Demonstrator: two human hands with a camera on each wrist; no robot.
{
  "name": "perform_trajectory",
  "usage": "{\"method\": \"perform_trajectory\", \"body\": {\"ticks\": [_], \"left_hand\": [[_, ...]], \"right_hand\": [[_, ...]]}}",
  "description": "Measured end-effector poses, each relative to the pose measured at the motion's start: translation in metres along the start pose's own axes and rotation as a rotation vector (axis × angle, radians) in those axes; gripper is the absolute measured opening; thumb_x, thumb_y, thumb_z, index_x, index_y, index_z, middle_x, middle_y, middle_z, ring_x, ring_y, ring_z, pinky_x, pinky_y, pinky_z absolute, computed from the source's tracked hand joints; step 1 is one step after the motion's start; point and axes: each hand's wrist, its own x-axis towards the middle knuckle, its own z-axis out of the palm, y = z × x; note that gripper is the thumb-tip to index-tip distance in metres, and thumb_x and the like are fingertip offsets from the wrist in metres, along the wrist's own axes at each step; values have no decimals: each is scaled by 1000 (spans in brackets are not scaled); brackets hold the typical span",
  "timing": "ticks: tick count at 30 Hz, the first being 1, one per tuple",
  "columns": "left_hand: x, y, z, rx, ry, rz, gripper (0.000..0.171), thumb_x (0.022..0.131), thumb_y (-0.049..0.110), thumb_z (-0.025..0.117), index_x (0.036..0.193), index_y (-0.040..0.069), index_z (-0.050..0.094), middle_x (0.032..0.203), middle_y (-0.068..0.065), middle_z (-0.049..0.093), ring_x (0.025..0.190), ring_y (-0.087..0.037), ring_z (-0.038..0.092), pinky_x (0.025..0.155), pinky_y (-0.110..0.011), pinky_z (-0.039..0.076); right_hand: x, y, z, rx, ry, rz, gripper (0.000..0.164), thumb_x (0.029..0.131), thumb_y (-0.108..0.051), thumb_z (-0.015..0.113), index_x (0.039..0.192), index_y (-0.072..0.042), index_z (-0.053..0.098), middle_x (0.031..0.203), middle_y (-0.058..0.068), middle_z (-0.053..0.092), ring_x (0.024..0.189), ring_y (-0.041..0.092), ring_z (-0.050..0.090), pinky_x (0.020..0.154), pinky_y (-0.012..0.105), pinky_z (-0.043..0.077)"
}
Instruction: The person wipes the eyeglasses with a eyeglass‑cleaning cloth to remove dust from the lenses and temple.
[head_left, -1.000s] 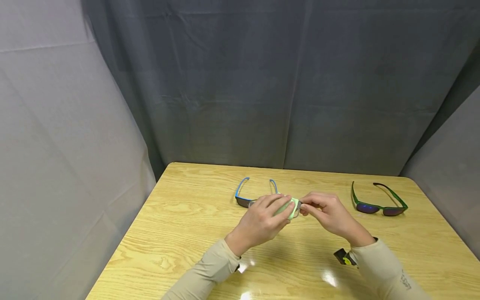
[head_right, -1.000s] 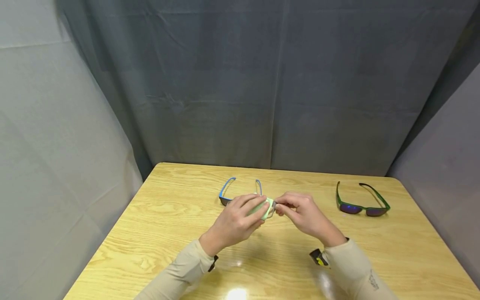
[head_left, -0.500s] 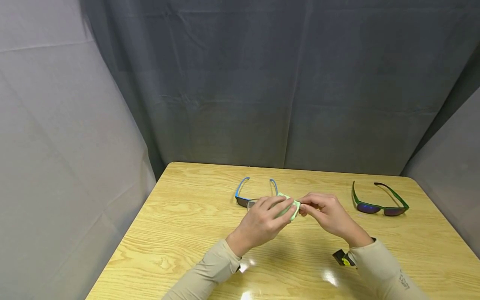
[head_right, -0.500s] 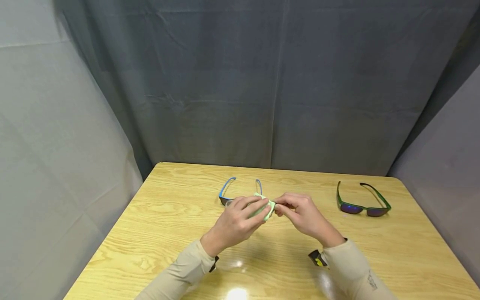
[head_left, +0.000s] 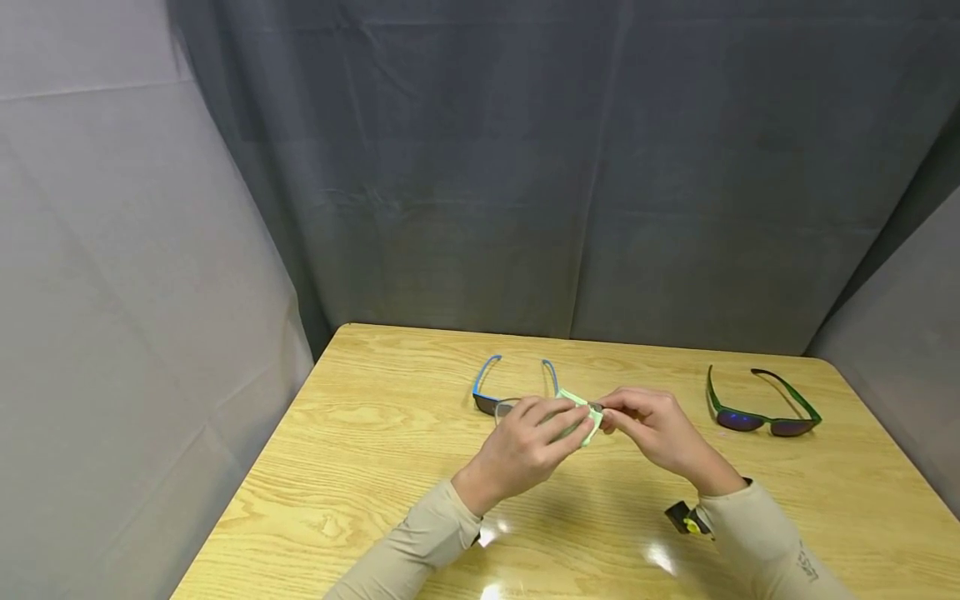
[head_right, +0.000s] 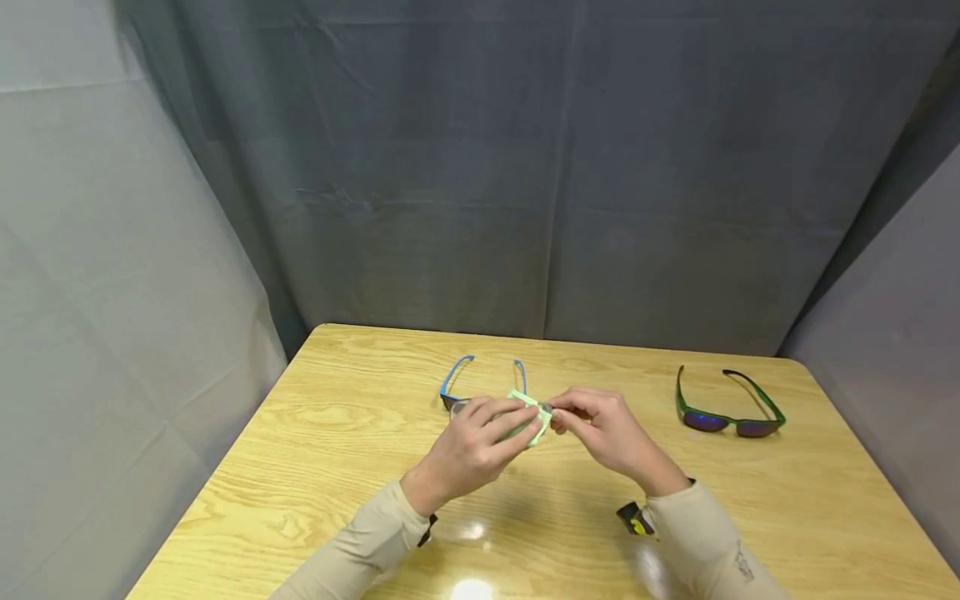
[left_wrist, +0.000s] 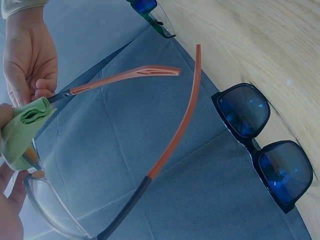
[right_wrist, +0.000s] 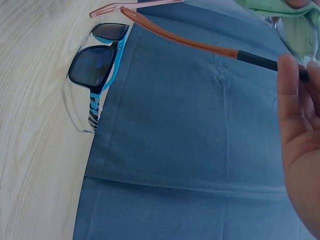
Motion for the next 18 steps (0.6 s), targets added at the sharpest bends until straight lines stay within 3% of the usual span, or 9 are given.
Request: {"method": "perform_trajectory", "body": {"ticks": [9,18], "left_hand": [[12,-3,-21,-5,14,33,21,96,17,54,102,14,74,106,1,68,98,-14,61,79,-25,48],[8,-3,-17,2,39,48,18,93,20,57,98,15,74,99,5,69,94,-12,62,76,-25,49]], "right_hand": [[-1,0,-2,-3,22,16,24,79,23,59,91,5,67,80,8,66,62,18,62,55,19,51],[-2,2,-4,-21,33,71,19,80,22,58,90,8,67,79,15,65,62,17,63,56,19,51]]}}
